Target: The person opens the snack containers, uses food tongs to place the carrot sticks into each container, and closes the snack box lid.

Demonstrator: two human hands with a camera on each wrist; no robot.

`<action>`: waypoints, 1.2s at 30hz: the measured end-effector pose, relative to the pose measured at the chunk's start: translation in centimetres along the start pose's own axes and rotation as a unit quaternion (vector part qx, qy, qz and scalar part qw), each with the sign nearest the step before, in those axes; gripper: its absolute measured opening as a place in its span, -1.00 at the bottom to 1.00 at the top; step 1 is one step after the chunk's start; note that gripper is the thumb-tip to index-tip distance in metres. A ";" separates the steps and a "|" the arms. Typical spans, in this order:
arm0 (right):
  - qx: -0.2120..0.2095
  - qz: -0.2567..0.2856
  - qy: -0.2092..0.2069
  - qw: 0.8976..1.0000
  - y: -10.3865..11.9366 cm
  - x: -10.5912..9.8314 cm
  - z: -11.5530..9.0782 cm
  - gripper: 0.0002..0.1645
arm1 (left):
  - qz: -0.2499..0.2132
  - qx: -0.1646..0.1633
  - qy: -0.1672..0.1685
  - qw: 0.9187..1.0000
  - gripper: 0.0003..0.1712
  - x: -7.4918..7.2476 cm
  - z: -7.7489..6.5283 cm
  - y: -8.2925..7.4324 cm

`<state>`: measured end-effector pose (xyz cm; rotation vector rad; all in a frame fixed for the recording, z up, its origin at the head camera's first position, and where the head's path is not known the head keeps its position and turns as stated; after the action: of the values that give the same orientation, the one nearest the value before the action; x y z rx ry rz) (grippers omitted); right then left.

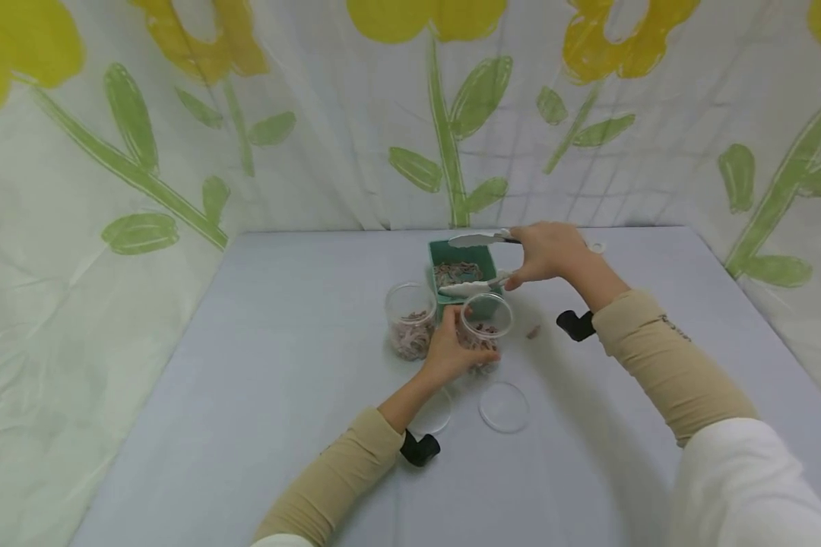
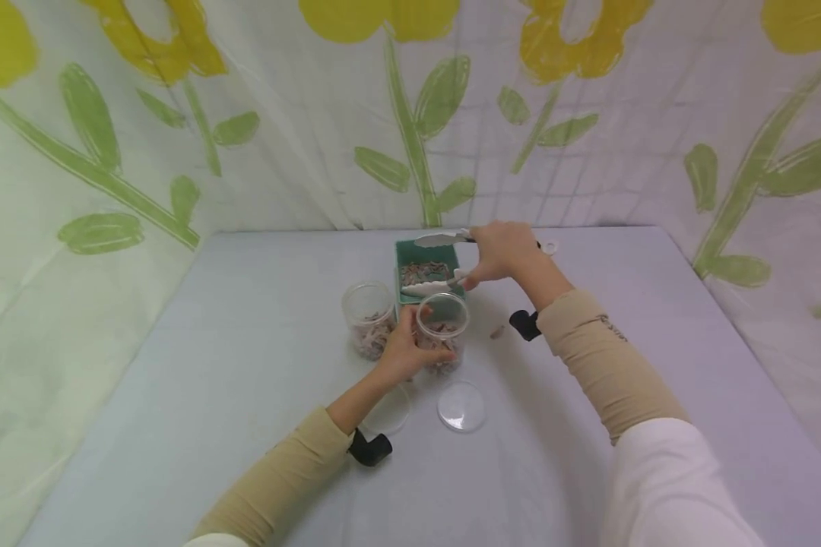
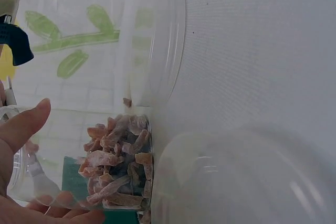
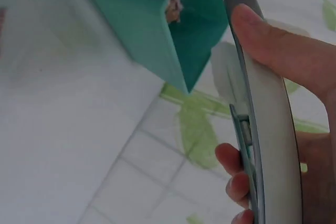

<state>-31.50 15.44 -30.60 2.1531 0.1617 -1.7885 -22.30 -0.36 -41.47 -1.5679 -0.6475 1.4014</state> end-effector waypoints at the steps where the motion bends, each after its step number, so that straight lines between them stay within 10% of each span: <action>1: 0.002 0.007 -0.009 1.000 -0.1 0.2 -0.1 0.18 | 0.000 0.003 -0.001 1.000 -0.16 0.0 0.0 -0.1; 6: 0.049 0.129 -0.060 0.989 -2.4 1.2 -1.4 0.21 | 0.003 0.008 -0.004 1.000 -0.16 0.1 0.0 -0.2; 13: 0.165 0.409 -0.085 0.894 -7.1 4.9 -4.3 -0.02 | 0.037 -0.030 0.001 0.999 -0.02 -0.4 0.3 0.1; 20: 0.212 0.469 -0.044 0.856 -7.7 10.6 -6.1 0.01 | 0.060 -0.038 0.018 0.997 0.14 -0.9 -0.5 0.4; 29: 0.196 0.431 -0.092 0.876 -5.7 13.4 -6.0 -0.08 | 0.047 -0.025 0.027 0.998 0.15 -1.9 -2.2 0.5; 36: 0.223 0.425 -0.091 0.873 -4.8 14.2 -5.8 0.17 | 0.019 -0.050 0.050 0.997 0.05 -2.1 -3.2 0.7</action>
<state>-24.67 20.05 -44.38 1.8094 -1.1642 -1.5220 -19.81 -3.31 -41.21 -1.7266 -0.6384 1.3265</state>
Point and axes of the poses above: each hand's wrist, its own z-axis towards the middle knuckle, its own x-axis out of the palm, y = z × x, the point moved 6 cm from there along z, towards the middle knuckle, and after that the axes turned 11 degrees about z, right-handed, at the moved point
